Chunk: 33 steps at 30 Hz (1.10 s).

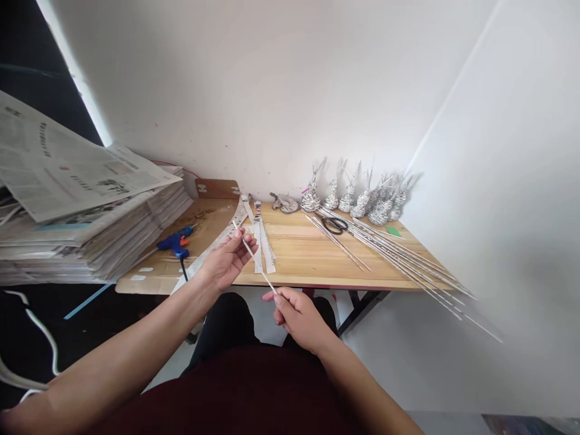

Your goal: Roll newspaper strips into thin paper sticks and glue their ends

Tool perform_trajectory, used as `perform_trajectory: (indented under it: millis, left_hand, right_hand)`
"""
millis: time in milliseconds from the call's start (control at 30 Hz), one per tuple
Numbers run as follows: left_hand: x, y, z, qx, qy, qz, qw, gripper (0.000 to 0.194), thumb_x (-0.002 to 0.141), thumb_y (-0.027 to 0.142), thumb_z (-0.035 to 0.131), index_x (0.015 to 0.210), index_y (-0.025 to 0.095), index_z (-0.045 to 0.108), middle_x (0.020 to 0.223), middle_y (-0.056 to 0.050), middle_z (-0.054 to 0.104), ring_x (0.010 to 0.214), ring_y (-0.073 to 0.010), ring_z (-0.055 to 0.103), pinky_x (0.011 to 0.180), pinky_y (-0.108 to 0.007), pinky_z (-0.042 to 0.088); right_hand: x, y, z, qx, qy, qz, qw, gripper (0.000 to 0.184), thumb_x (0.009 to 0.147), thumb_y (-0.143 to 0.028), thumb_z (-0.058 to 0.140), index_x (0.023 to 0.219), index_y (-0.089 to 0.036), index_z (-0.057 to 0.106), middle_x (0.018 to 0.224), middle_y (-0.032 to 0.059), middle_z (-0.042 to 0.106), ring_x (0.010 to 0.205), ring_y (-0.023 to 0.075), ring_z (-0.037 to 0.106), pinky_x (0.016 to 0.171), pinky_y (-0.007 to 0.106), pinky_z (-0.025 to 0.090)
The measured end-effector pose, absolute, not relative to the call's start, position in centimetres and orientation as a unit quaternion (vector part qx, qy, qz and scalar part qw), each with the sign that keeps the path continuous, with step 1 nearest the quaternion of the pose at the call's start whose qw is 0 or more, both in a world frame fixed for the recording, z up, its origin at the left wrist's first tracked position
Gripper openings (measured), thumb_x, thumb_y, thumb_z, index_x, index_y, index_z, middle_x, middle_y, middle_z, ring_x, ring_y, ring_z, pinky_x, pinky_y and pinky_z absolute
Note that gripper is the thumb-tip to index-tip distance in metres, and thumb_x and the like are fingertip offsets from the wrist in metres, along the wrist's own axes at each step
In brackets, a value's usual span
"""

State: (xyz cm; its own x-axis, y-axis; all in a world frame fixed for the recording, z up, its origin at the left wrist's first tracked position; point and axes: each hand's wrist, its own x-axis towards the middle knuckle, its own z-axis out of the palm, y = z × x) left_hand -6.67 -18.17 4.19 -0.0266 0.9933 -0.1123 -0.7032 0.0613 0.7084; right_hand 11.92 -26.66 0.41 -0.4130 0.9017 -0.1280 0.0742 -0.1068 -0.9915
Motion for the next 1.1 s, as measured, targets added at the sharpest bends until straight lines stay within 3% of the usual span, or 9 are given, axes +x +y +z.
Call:
perform_trajectory:
  millis: [133, 267, 433, 633, 800, 933, 1000, 1100]
  left_hand:
    - [-7.0, -18.2, 3.4, 0.246, 0.326, 0.62, 0.67, 0.014, 0.078, 0.021, 0.066, 0.09, 0.016, 0.061, 0.079, -0.002, 0.065, 0.075, -0.0115, 0.066, 0.078, -0.027, 0.054]
    - [-7.0, -18.0, 2.6, 0.253, 0.335, 0.6, 0.681, 0.015, 0.075, 0.024, 0.07, 0.086, 0.016, 0.063, 0.085, -0.004, 0.067, 0.081, -0.0139, 0.067, 0.075, -0.025, 0.055]
    - [-7.5, -18.0, 1.6, 0.281, 0.383, 0.574, 0.667, 0.028, 0.075, 0.032, 0.07, 0.097, 0.017, 0.063, 0.097, -0.009, 0.068, 0.083, -0.0163, 0.067, 0.071, -0.027, 0.055]
    - [-8.8, -17.5, -0.3, 0.295, 0.41, 0.607, 0.613, 0.028, 0.075, 0.039, 0.067, 0.086, 0.015, 0.059, 0.074, -0.002, 0.062, 0.066, -0.0104, 0.061, 0.062, -0.021, 0.05]
    - [-9.6, -17.2, -1.0, 0.373, 0.428, 0.631, 0.528, 0.035, 0.078, 0.051, 0.059, 0.077, 0.016, 0.054, 0.068, 0.0, 0.059, 0.062, -0.0099, 0.057, 0.058, -0.02, 0.046]
    - [-10.0, -18.4, -1.2, 0.46, 0.442, 0.594, 0.49, 0.039, 0.082, 0.052, 0.052, 0.069, 0.015, 0.055, 0.064, -0.002, 0.06, 0.06, -0.0106, 0.055, 0.059, -0.022, 0.046]
    - [-10.3, -19.1, -1.0, 0.501, 0.445, 0.569, 0.477, 0.041, 0.084, 0.051, 0.049, 0.067, 0.015, 0.056, 0.063, -0.002, 0.06, 0.058, -0.0109, 0.055, 0.059, -0.023, 0.045]
    - [-11.7, -19.7, 0.0, 0.576, 0.461, 0.523, 0.426, 0.04, 0.086, 0.049, 0.046, 0.068, 0.015, 0.059, 0.064, -0.003, 0.063, 0.059, -0.0115, 0.056, 0.06, -0.022, 0.045]
  right_hand:
    - [12.9, -26.4, -0.1, -0.452, -0.599, 0.569, 0.337, 0.036, 0.09, -0.048, 0.041, 0.102, -0.019, 0.058, 0.062, -0.0031, 0.05, 0.047, 0.008, 0.038, 0.047, 0.021, 0.03]
    - [13.5, -26.4, 0.1, -0.491, -0.679, 0.417, 0.352, 0.03, 0.091, -0.041, 0.04, 0.092, -0.02, 0.062, 0.065, -0.0013, 0.055, 0.058, 0.0115, 0.048, 0.059, 0.025, 0.038]
    - [16.6, -24.5, 0.7, -0.561, -0.694, 0.273, 0.358, 0.031, 0.091, -0.037, 0.038, 0.095, -0.02, 0.063, 0.064, -0.0002, 0.058, 0.061, 0.015, 0.055, 0.062, 0.027, 0.041]
    - [22.6, -18.4, 0.7, -0.659, -0.705, 0.012, 0.262, 0.033, 0.09, -0.036, 0.037, 0.091, -0.019, 0.066, 0.08, 0.0081, 0.068, 0.073, 0.0219, 0.06, 0.064, 0.031, 0.038]
    - [23.0, -14.2, 0.3, -0.653, -0.706, -0.166, 0.218, 0.036, 0.088, -0.037, 0.041, 0.104, -0.014, 0.064, 0.091, 0.0153, 0.068, 0.085, 0.0279, 0.058, 0.076, 0.037, 0.037]
    - [21.1, -13.9, -0.9, -0.576, -0.743, -0.149, 0.307, 0.028, 0.086, -0.037, 0.046, 0.086, -0.017, 0.066, 0.088, 0.0098, 0.069, 0.085, 0.0253, 0.058, 0.081, 0.036, 0.038]
    - [20.3, -14.4, -1.5, -0.575, -0.74, -0.096, 0.335, 0.028, 0.083, -0.042, 0.05, 0.072, -0.019, 0.063, 0.078, 0.0067, 0.069, 0.077, 0.0239, 0.059, 0.076, 0.034, 0.04]
    - [19.8, -15.0, -1.9, -0.611, -0.718, -0.021, 0.333, 0.031, 0.078, -0.049, 0.053, 0.068, -0.021, 0.061, 0.071, 0.0052, 0.068, 0.07, 0.0242, 0.059, 0.066, 0.034, 0.04]
